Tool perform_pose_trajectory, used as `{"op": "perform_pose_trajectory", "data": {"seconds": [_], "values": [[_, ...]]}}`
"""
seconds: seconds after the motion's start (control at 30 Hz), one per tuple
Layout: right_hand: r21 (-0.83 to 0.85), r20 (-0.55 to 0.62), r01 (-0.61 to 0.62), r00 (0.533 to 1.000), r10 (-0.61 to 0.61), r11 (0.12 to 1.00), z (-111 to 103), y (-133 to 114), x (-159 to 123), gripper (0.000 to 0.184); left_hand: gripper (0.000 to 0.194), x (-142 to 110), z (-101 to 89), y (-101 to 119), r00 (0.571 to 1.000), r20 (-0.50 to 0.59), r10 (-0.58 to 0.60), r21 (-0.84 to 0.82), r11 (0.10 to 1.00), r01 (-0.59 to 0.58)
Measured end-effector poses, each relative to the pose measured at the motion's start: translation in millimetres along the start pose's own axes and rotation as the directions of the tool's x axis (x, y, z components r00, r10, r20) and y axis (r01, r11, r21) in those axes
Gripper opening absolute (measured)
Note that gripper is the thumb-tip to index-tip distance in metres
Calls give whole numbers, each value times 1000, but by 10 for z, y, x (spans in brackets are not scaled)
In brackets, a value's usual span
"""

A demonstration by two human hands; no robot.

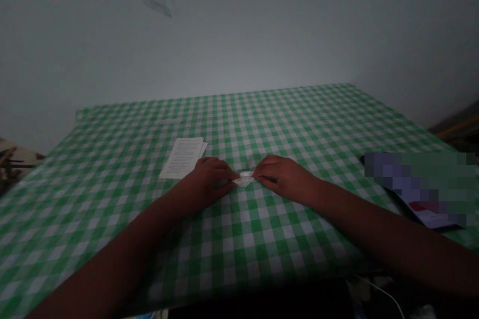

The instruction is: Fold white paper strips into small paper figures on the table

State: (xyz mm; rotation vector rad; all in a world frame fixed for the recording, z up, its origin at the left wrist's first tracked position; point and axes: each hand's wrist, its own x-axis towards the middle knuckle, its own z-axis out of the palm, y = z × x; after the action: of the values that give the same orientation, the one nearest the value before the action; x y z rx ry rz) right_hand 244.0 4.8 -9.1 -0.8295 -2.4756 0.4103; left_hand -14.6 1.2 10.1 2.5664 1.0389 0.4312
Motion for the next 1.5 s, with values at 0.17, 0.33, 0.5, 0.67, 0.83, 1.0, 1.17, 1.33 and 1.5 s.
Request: {"op": "perform_pose_trajectory", "data": {"seconds": [0.17,0.33,0.5,0.67,0.83,1.0,1.17,1.33,1.5], "values": [[-8,4,-9,1000,9,1000,23,14,3,18,22,13,20,-5,1000,-11,-10,7,1000,10],[-35,12,9,1000,-9,999,62,43,12,19,23,23,21,-25,1000,-10,-20,30,999,20],[-50,21,9,1000,-8,999,78,29,12,19,23,13,31,-32,1000,-18,11,79,997,-10],[60,-27,-66,997,68,996,101,28,-2,13,25,9,16,-52,998,-55,24,98,995,-19],[239,-117,-251,952,284,938,137,40,59,7,29,45,13,-135,986,-136,-101,33,994,106],[451,-179,-442,806,564,775,216,78,181,7,28,72,125,-216,969,-219,-112,81,988,132],[480,-179,-466,778,603,743,270,140,327,7,25,78,225,-243,973,-221,-61,139,986,94],[317,-202,-496,798,569,808,276,245,575,7,24,86,229,-235,974,-224,-47,147,986,81],[106,-252,-476,837,486,873,337,339,799,7,23,87,244,-249,973,-224,-58,172,980,98]]}}
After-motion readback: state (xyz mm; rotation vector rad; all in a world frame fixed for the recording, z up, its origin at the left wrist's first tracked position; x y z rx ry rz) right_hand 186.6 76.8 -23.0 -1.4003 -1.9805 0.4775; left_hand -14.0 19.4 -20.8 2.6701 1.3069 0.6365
